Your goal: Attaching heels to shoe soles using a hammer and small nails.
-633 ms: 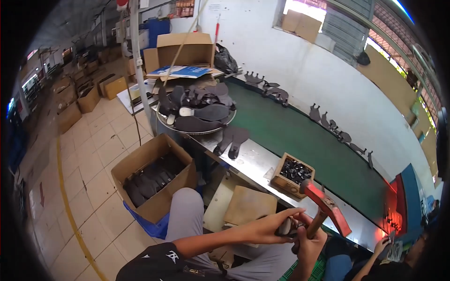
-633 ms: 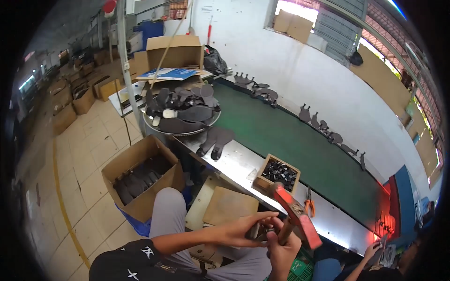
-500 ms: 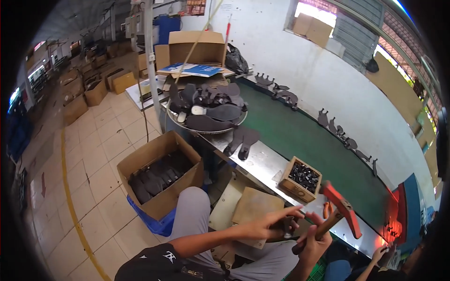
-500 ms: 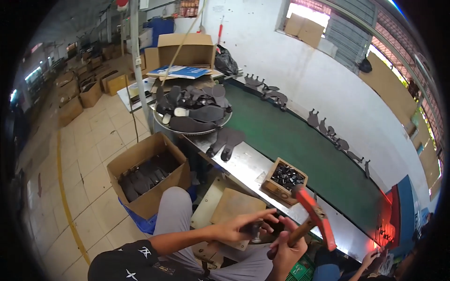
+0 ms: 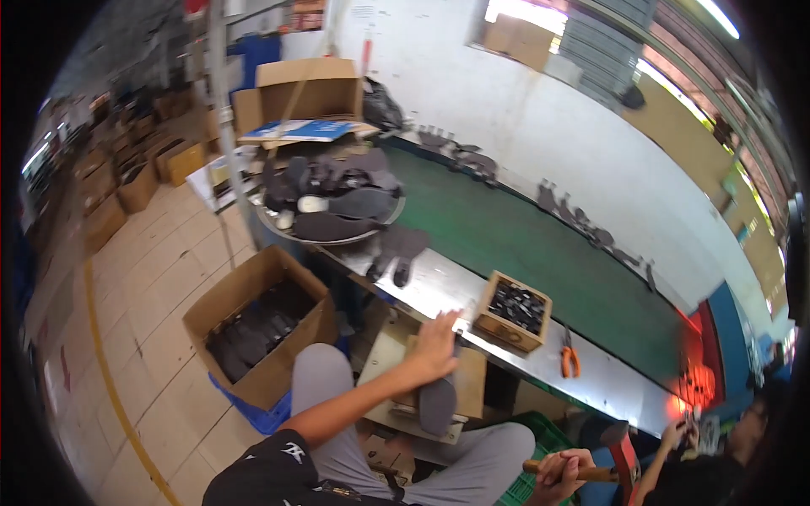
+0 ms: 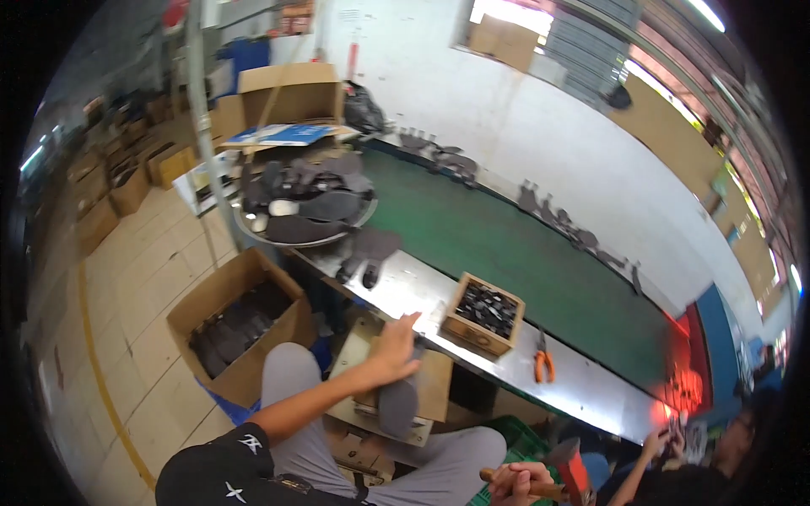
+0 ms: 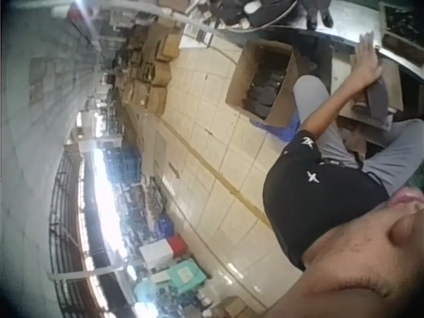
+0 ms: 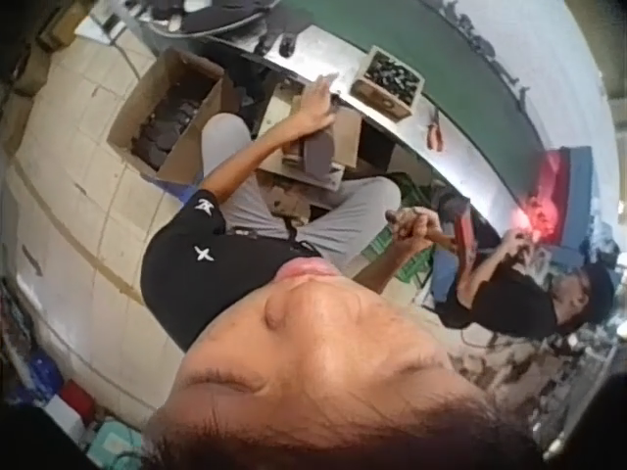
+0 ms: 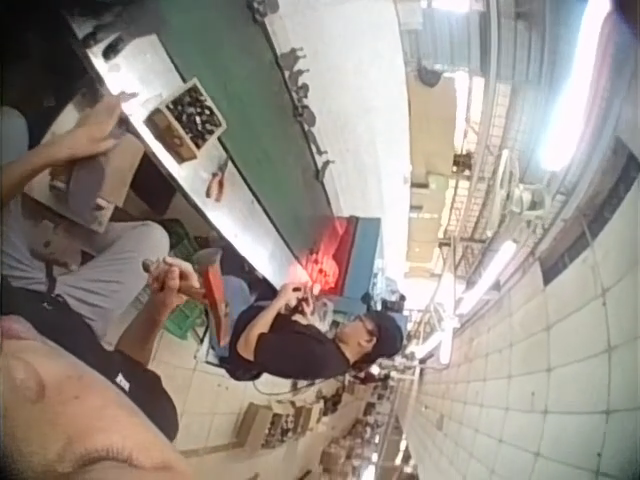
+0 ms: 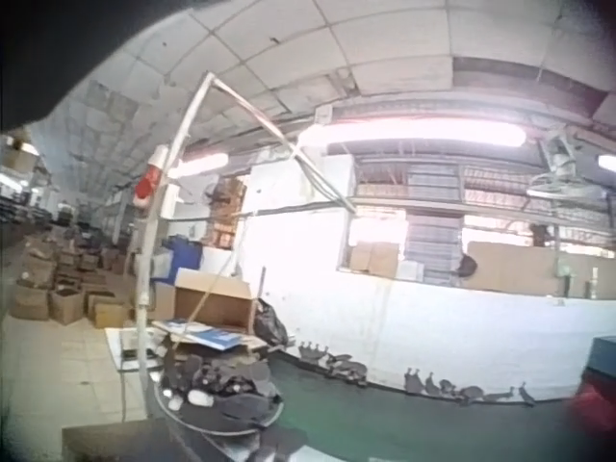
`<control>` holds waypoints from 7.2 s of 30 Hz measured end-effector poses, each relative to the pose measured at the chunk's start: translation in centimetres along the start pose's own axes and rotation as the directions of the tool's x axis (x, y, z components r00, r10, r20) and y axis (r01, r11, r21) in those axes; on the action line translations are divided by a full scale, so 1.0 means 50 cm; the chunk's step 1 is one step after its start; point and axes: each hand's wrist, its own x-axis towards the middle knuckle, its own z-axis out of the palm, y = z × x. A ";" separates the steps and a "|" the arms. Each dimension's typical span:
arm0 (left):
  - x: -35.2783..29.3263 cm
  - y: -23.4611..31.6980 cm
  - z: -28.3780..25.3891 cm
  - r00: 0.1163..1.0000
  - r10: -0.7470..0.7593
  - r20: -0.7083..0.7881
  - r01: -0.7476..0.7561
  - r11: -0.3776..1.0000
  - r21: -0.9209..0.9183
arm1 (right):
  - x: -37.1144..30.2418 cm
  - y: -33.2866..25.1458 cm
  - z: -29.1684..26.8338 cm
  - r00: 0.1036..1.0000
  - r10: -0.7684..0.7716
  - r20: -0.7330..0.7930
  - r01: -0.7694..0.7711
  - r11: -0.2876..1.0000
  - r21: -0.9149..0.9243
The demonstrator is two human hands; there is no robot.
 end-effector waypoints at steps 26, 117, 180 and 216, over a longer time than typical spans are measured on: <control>0.167 0.245 -0.102 0.985 0.173 0.019 -0.119 0.749 -0.651 | 0.047 0.026 -0.019 0.943 0.188 -0.275 -0.266 0.922 -0.282; -0.088 -0.009 -0.054 0.971 0.119 0.206 -0.042 0.939 -0.340 | 0.064 0.026 0.184 0.985 0.152 0.075 -0.051 0.688 -0.724; -0.161 0.164 -0.269 0.876 0.158 0.455 0.322 0.510 -0.798 | 0.163 0.093 0.088 0.525 0.291 0.800 0.126 0.903 -0.411; -0.035 -0.233 0.005 0.987 -0.125 -0.106 0.157 0.901 0.404 | 0.152 0.068 0.224 0.774 -0.528 0.349 0.367 0.824 0.432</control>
